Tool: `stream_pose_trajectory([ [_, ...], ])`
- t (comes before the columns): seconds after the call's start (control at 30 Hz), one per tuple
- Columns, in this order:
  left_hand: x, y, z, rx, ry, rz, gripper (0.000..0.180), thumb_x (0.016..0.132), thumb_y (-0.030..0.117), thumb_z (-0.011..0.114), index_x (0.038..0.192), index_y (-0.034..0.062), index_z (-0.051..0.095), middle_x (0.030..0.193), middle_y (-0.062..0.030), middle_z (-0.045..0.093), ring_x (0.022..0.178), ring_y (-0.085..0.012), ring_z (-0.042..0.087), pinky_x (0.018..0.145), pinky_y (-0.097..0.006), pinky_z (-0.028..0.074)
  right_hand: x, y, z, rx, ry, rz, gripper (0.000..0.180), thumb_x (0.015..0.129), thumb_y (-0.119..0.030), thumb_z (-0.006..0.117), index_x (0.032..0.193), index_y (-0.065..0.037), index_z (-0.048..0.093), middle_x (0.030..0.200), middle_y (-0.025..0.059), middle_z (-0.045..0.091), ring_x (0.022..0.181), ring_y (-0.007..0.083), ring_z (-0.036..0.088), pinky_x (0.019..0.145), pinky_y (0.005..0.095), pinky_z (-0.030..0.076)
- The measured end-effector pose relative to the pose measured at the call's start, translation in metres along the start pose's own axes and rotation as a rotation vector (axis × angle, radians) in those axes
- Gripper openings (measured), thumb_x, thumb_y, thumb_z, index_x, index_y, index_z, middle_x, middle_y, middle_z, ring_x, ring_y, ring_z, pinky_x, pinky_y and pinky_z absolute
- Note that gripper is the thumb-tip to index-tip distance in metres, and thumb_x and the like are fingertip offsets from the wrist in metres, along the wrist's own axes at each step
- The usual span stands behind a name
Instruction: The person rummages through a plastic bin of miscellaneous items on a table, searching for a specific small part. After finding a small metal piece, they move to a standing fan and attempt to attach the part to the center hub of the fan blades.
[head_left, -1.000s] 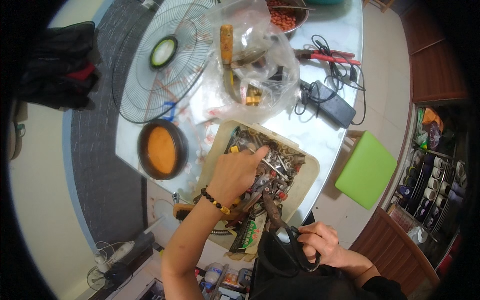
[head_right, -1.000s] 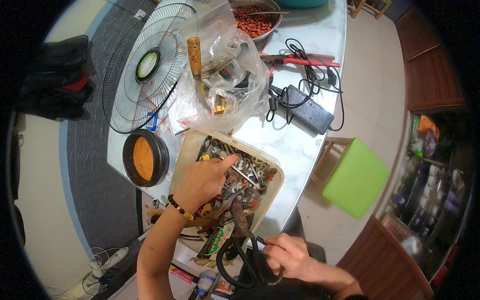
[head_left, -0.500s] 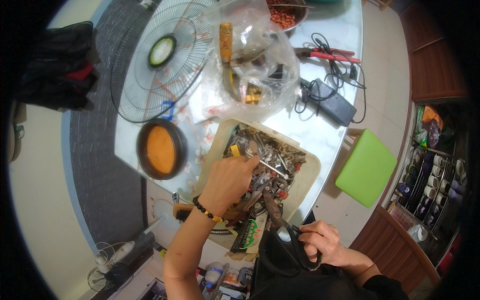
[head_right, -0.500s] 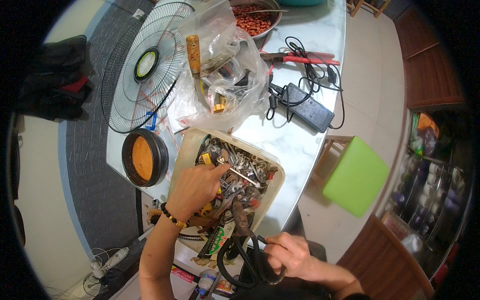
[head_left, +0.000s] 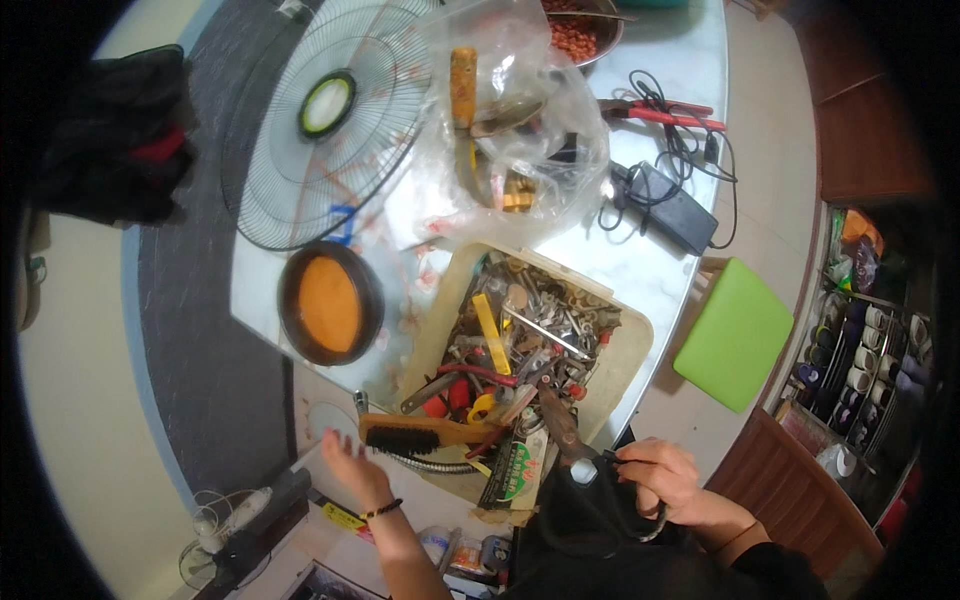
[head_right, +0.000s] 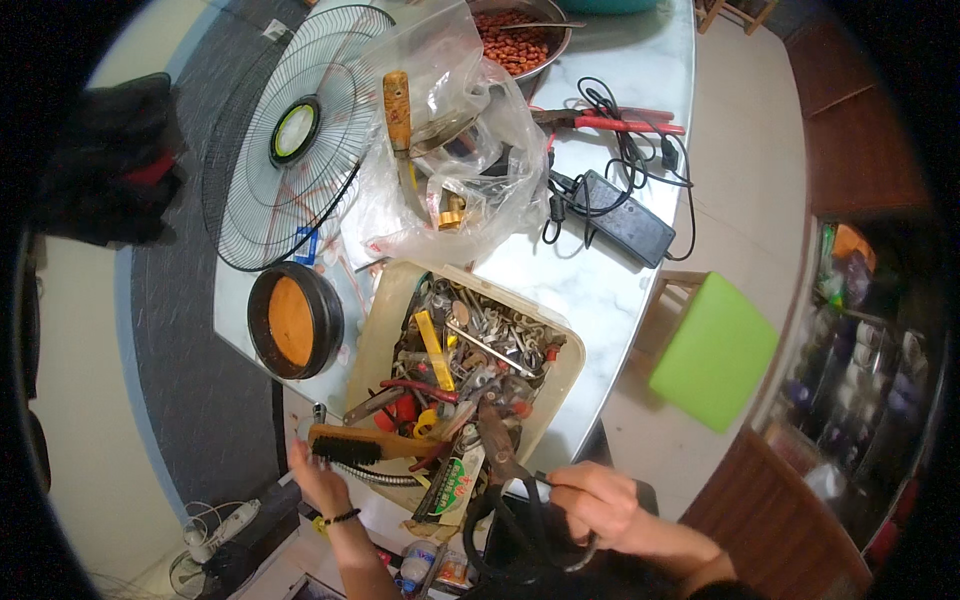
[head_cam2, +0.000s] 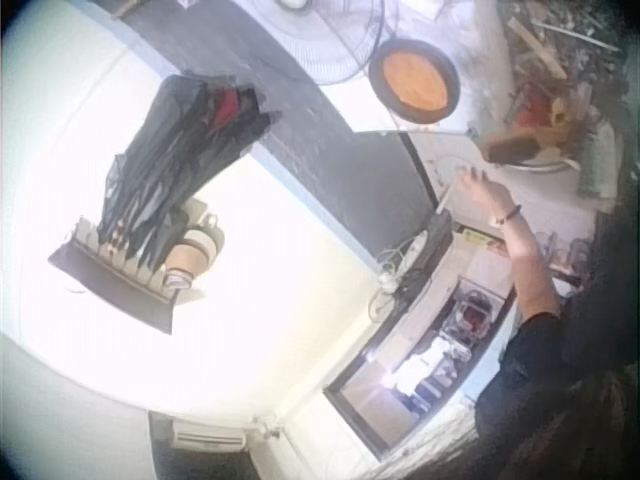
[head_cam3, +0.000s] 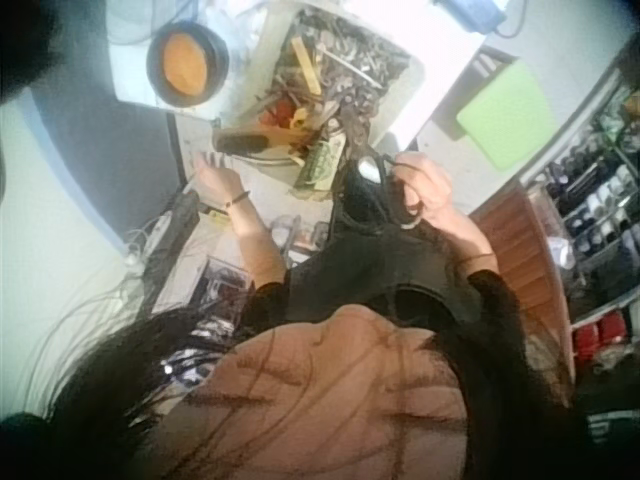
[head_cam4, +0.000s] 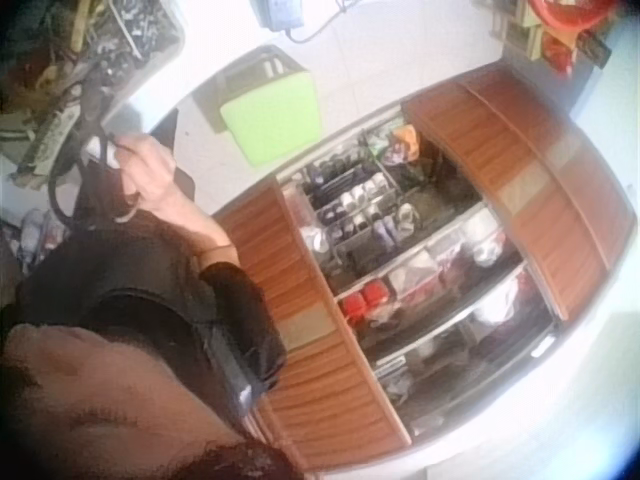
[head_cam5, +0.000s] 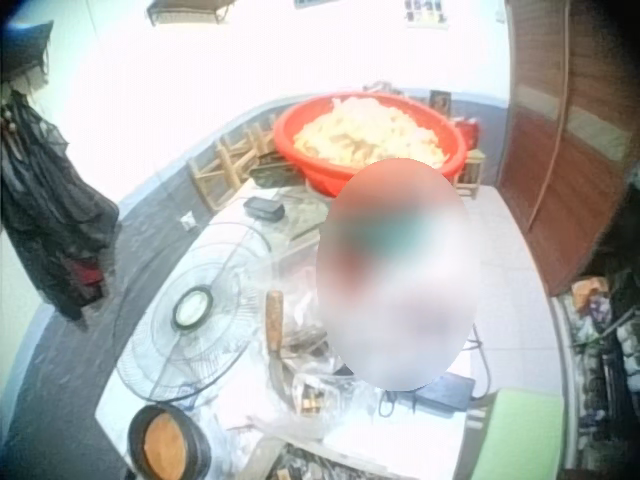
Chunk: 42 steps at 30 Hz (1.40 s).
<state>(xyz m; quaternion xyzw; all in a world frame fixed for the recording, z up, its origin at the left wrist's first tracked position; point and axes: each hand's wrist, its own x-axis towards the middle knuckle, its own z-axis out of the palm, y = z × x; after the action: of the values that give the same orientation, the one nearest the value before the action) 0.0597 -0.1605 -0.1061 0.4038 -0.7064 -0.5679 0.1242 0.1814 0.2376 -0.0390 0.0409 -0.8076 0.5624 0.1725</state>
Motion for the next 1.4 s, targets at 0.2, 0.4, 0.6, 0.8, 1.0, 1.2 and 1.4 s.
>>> stream_pose_trajectory([
  [0.2,0.066,-0.049,0.072,0.041,-0.201,-0.153,0.053,0.095,0.041,0.046,0.13,0.0011,0.044,0.121,-0.0208,0.054,0.104,-0.0337,0.055,0.089,-0.043,0.042,0.011,-0.006,-0.009,-0.138,0.055,-0.067,0.003,0.079,0.001,0.058,0.081,0.003,0.06,0.088,0.0172,0.064,0.062,0.0267,0.064,0.052,0.0328,0.053],
  [0.4,0.052,-0.055,0.112,0.736,0.204,0.324,0.061,0.097,0.041,0.038,0.128,-0.0109,0.039,0.114,-0.0352,0.053,0.106,-0.0474,0.053,0.09,-0.051,0.042,0.035,-0.001,-0.002,-0.387,0.282,0.043,0.009,0.08,0.004,0.053,0.077,0.002,0.06,0.076,0.0154,0.065,0.061,0.0216,0.064,0.052,0.0292,0.052],
  [0.6,0.057,-0.055,0.127,0.905,0.38,0.252,0.058,0.096,0.039,0.037,0.129,-0.009,0.036,0.113,-0.0351,0.053,0.102,-0.0488,0.055,0.084,-0.052,0.047,0.069,0.003,0.012,-0.376,0.302,0.117,0.015,0.079,0.013,0.046,0.077,0.005,0.058,0.079,0.0163,0.062,0.058,0.0183,0.061,0.05,0.0254,0.049],
  [0.8,0.048,-0.045,0.135,0.923,0.419,0.152,0.054,0.097,0.035,0.037,0.131,-0.007,0.034,0.112,-0.0337,0.053,0.099,-0.0474,0.056,0.083,-0.053,0.047,0.1,0.013,0.021,-0.39,0.19,0.155,0.015,0.074,0.016,0.046,0.078,0.006,0.057,0.078,0.0136,0.059,0.055,0.0144,0.057,0.046,0.024,0.047],
  [1.0,0.038,-0.034,0.134,0.867,0.355,0.185,0.052,0.096,0.032,0.038,0.13,-0.007,0.034,0.111,-0.0346,0.053,0.099,-0.0481,0.056,0.084,-0.053,0.046,0.105,-0.001,0.003,-0.319,0.196,0.298,0.016,0.072,0.014,0.045,0.074,0.004,0.058,0.064,0.0091,0.055,0.05,0.0132,0.054,0.043,0.0231,0.04],
  [1.2,0.041,-0.039,0.136,0.849,0.38,0.236,0.051,0.096,0.031,0.039,0.129,-0.0078,0.034,0.109,-0.0359,0.053,0.097,-0.0491,0.055,0.083,-0.053,0.045,0.106,-0.005,0.006,-0.308,0.205,0.17,0.015,0.074,0.015,0.045,0.072,0.005,0.056,0.068,0.0115,0.058,0.054,0.0145,0.057,0.044,0.0222,0.042],
  [1.4,0.036,-0.028,0.135,0.861,0.325,0.171,0.052,0.096,0.033,0.037,0.125,-0.0098,0.035,0.108,-0.0372,0.053,0.096,-0.0503,0.055,0.081,-0.054,0.044,0.122,0.01,0.034,-0.374,0.076,0.121,0.014,0.068,0.014,0.048,0.071,0.005,0.057,0.076,0.0134,0.062,0.056,0.0173,0.06,0.048,0.0262,0.045],
])
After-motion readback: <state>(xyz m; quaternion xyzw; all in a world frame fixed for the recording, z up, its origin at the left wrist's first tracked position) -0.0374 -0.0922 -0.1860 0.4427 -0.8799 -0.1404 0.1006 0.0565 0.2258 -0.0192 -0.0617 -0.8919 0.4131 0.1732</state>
